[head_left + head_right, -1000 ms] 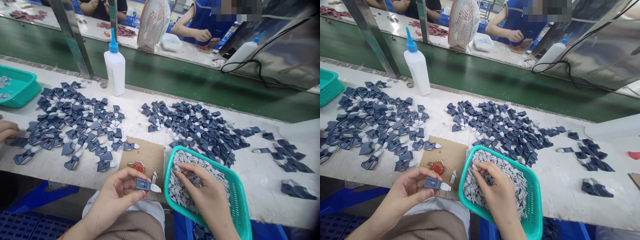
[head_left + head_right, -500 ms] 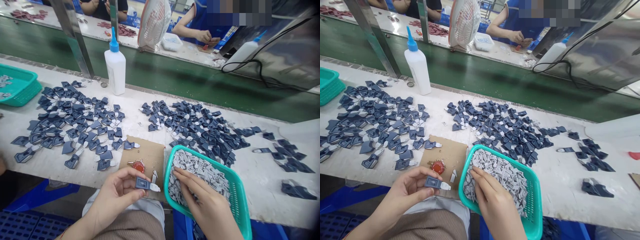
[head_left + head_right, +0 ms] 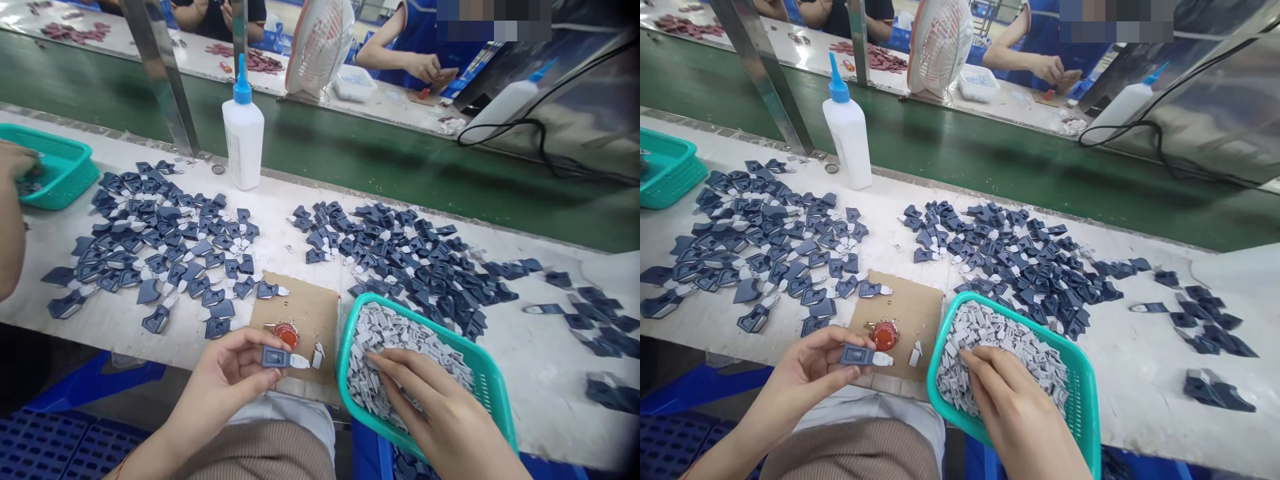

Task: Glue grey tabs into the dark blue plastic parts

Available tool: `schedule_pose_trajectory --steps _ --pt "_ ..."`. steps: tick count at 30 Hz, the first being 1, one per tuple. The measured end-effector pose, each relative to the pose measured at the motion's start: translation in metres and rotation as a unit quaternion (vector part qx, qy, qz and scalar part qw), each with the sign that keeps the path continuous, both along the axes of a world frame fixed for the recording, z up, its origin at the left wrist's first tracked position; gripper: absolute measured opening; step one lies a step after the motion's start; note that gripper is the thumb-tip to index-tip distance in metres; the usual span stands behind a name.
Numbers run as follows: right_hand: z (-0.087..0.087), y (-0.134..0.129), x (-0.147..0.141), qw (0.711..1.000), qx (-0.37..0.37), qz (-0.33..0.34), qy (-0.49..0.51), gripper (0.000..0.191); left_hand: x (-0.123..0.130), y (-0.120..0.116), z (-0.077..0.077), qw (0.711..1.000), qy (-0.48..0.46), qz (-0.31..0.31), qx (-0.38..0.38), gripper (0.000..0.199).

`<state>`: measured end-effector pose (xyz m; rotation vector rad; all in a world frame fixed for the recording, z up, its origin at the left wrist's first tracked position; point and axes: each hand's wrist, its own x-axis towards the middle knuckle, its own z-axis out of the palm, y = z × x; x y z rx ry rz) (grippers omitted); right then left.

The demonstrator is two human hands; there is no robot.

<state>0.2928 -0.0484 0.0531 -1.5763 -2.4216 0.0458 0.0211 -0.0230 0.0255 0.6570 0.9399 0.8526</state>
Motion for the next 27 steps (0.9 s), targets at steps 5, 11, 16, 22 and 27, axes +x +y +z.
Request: schedule_pose_trajectory --steps 5,11,16,22,27 --pt "0.0 -0.003 0.0 1.0 0.02 -0.001 -0.012 0.035 -0.007 -0.001 -0.003 0.999 0.027 0.039 0.003 0.014" --pt "-0.002 -0.01 0.006 0.999 0.023 -0.024 -0.029 0.033 -0.012 -0.001 -0.003 0.997 0.011 0.07 -0.004 0.014" --pt "-0.004 -0.017 0.02 0.998 0.019 -0.035 -0.046 0.036 -0.018 -0.002 0.001 0.993 -0.064 0.043 -0.094 0.019" --pt "0.012 -0.007 -0.013 0.995 0.027 -0.082 0.042 0.024 -0.026 -0.003 0.007 0.971 -0.145 -0.003 -0.189 0.023" --pt "0.006 0.016 -0.071 0.985 -0.024 -0.04 0.167 0.019 -0.029 -0.002 0.007 0.968 -0.158 0.017 -0.195 0.011"
